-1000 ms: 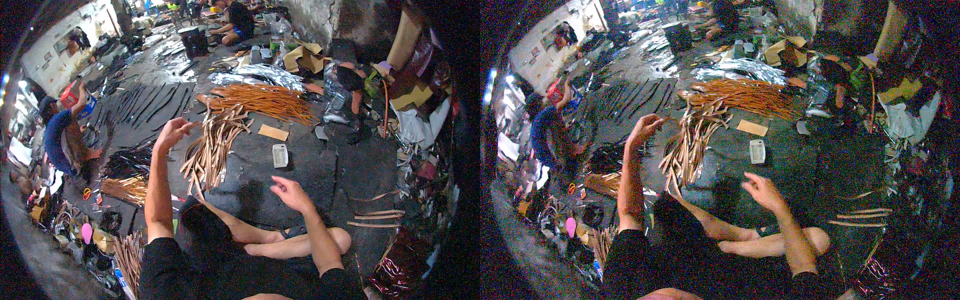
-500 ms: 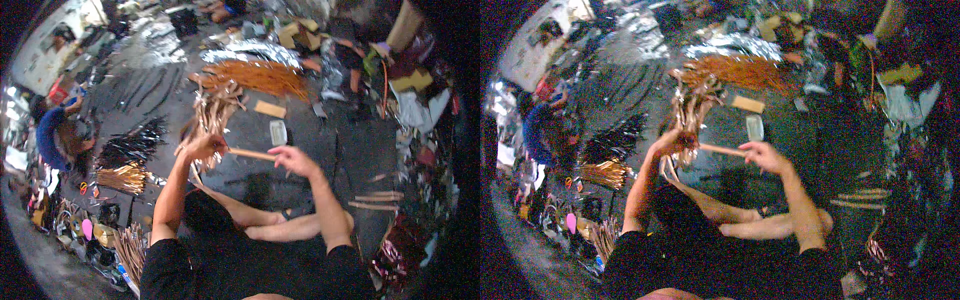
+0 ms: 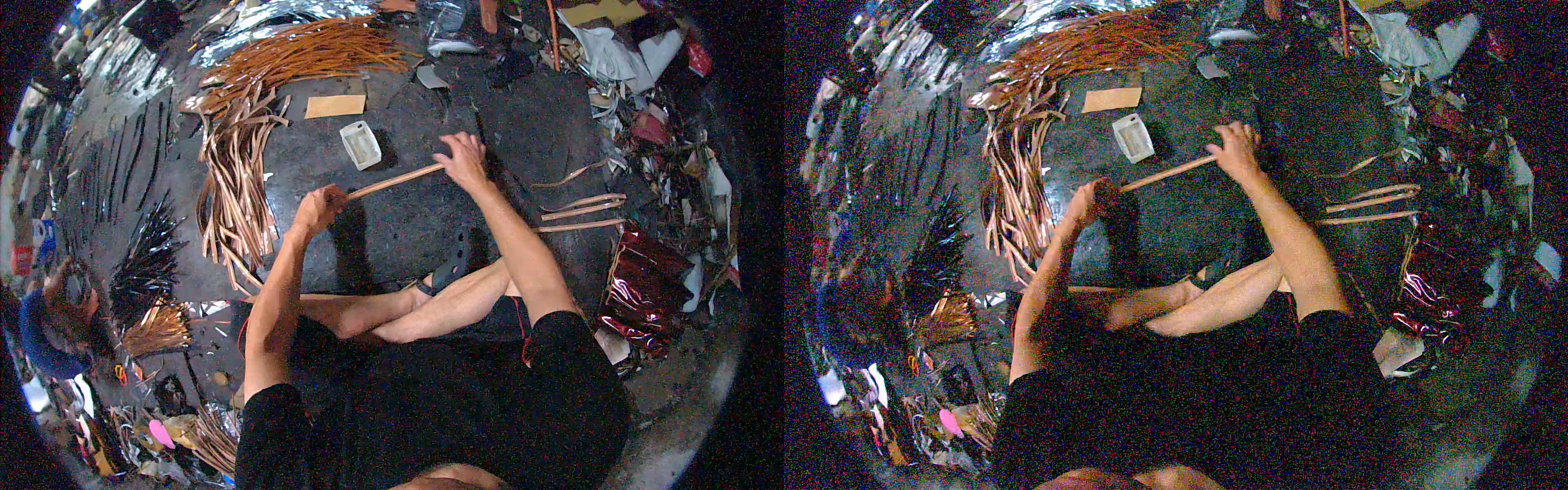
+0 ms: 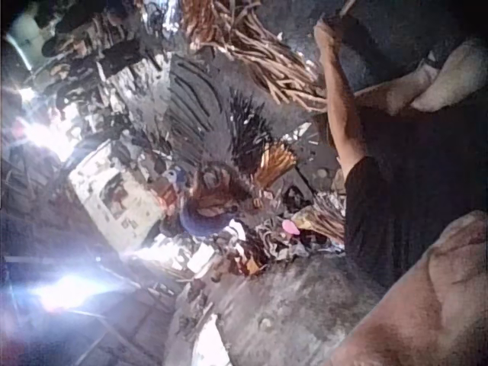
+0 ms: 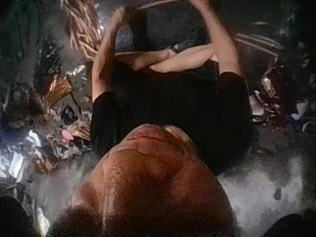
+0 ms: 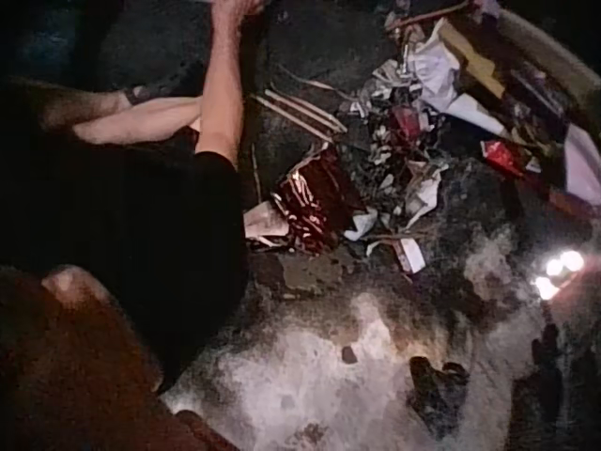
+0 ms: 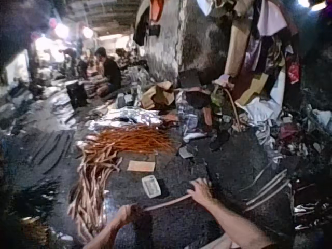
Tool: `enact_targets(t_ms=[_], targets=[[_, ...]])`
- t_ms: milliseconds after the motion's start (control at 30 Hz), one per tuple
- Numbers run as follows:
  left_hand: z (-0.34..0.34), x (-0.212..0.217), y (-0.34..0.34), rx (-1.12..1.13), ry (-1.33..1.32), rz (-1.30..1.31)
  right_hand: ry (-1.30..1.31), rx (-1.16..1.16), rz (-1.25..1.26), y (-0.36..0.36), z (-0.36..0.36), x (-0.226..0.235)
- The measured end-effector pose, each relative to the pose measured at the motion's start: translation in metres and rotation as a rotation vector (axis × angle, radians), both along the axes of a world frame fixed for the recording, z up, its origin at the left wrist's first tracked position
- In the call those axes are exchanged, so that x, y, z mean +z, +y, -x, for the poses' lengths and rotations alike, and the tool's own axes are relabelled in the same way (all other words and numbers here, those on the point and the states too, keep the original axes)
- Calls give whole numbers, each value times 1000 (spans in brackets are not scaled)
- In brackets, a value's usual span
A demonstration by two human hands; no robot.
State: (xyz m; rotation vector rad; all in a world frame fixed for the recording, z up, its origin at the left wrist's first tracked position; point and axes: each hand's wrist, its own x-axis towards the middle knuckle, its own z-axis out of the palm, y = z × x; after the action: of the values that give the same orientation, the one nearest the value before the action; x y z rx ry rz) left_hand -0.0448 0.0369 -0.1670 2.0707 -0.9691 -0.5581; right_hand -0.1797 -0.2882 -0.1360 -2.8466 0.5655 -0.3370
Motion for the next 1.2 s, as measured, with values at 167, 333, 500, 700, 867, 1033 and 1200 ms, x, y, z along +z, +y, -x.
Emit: enact_targets(t_ms=[167,333,500,700,867,1033,1200], targets=[[-2,-7,9,31,-51,43,-27,274,-80,96,-55,12],[4,4,1,11,-10,-43,85,268,33,110,-87,1],[5,1,5,22,-50,-26,85,316,4,119,-91,0],[5,-2,2,46,-127,2,-354,137,-212,96,-67,-7],[14,21,-4,31,-134,1,-235,-272,-589,9,27,-30],[5,-3,5,49,-179,7,168,-472,-884,29,43,9],[-1,-4,4,-2,-63,-89,266,-240,-592,48,43,-32]])
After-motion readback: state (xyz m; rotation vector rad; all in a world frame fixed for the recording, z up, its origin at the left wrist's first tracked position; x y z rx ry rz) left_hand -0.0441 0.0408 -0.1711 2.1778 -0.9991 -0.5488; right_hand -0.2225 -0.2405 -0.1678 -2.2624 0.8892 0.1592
